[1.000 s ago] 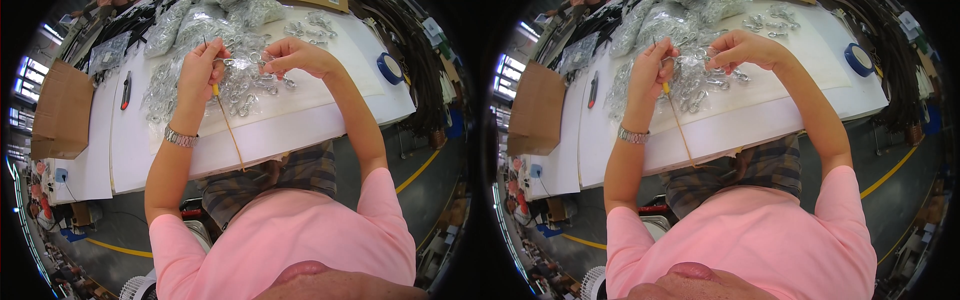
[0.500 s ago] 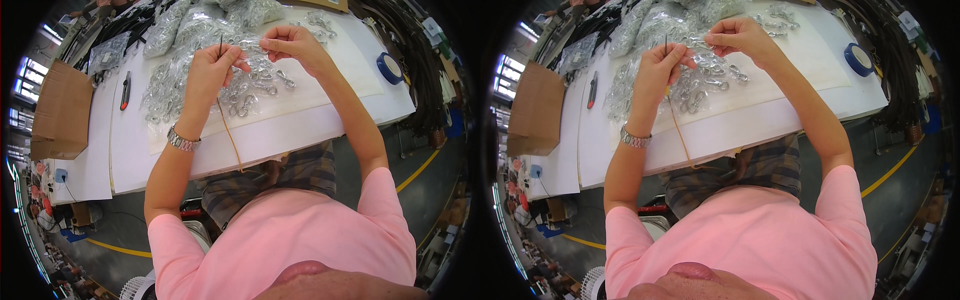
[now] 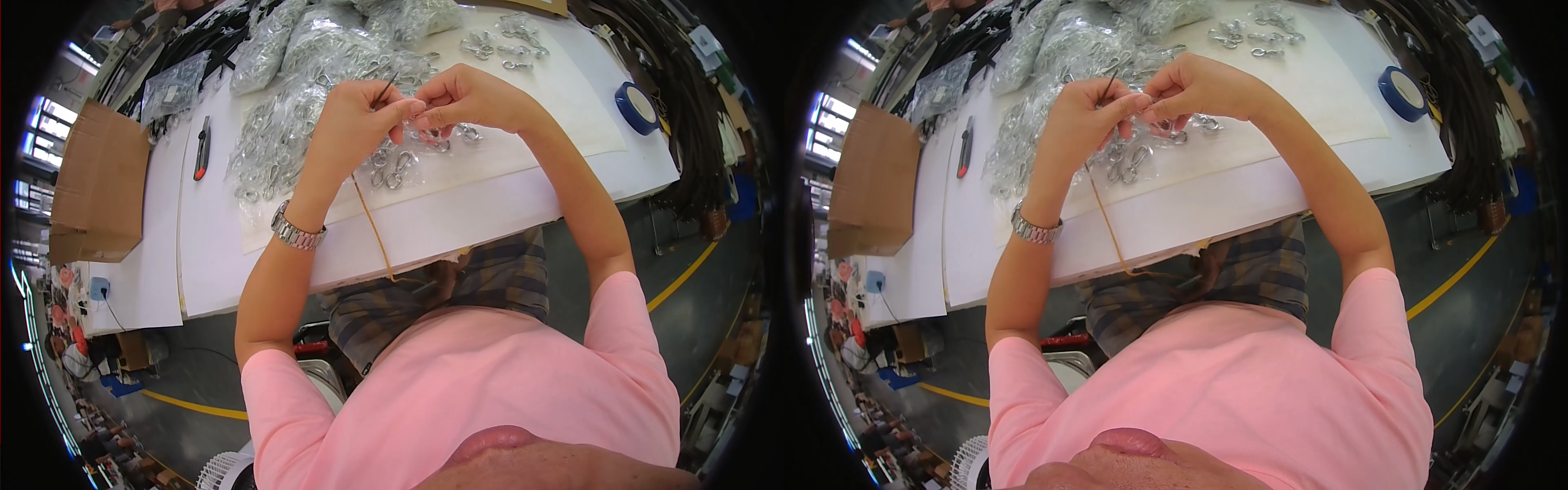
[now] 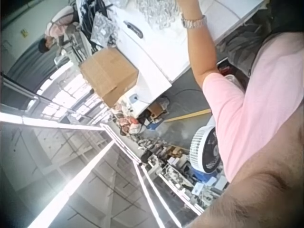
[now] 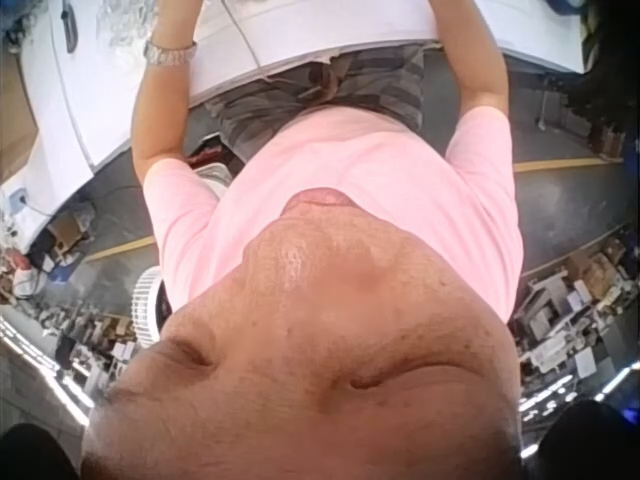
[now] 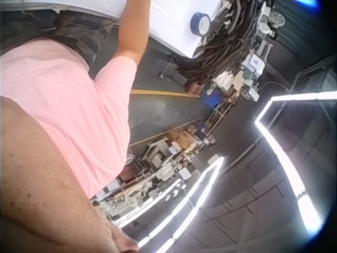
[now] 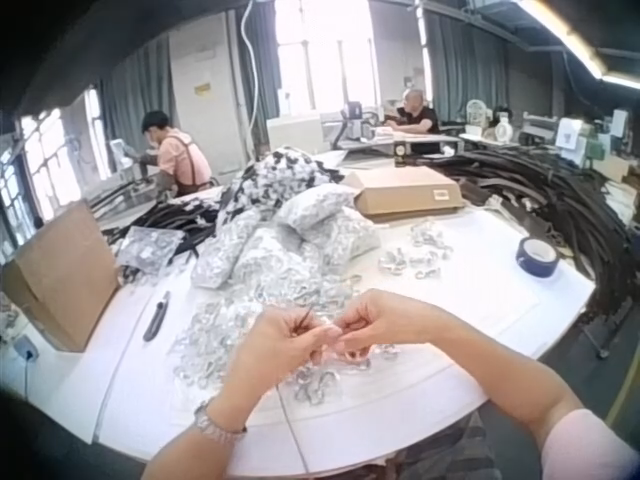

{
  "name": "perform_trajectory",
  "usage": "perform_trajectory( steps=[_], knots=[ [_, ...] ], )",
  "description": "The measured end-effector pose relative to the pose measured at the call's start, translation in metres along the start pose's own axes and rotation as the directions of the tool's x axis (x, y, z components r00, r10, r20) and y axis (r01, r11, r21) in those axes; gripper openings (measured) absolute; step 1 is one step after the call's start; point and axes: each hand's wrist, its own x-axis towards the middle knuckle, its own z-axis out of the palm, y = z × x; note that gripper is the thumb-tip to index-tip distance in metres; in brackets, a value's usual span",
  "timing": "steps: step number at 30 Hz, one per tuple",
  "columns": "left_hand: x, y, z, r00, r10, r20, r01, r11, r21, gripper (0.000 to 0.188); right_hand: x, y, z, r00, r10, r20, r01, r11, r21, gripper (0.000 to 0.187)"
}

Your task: The recorder is assembling small metal spring clips using a thin metal guide wire at a workshop table.

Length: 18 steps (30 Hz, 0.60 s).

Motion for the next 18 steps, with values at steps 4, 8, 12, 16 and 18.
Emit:
perform_trajectory(
  steps=[4,8,12,16,18],
  knots=[
    [0.002,0.000,-0.004,0.999,0.049,0.006,-0.049,0.984,0.170,0.039,0.001,0.005,-0.001,1.000,-0.016,0.025,0.017,1.000,-0.022,0.025],
    [0.004,-0.010,-0.009,0.982,-0.025,0.189,0.031,0.999,-0.028,0.040,-0.003,-0.003,-0.001,0.970,0.005,0.243,-0.017,0.999,0.050,0.024],
    [0.007,-0.019,-0.009,0.989,-0.079,0.124,0.121,0.917,-0.380,0.040,0.000,0.002,-0.001,0.985,-0.005,0.174,-0.013,0.995,0.104,0.023],
    [0.010,-0.020,-0.007,0.999,-0.008,-0.043,-0.011,0.913,-0.407,0.035,0.005,0.006,-0.007,0.985,-0.041,-0.167,0.122,0.855,0.505,0.023],
    [0.008,-0.016,0.002,0.999,0.000,-0.034,-0.013,0.921,-0.390,0.033,0.013,0.018,-0.004,0.944,-0.062,-0.324,0.235,0.814,0.532,0.025]
  ],
)
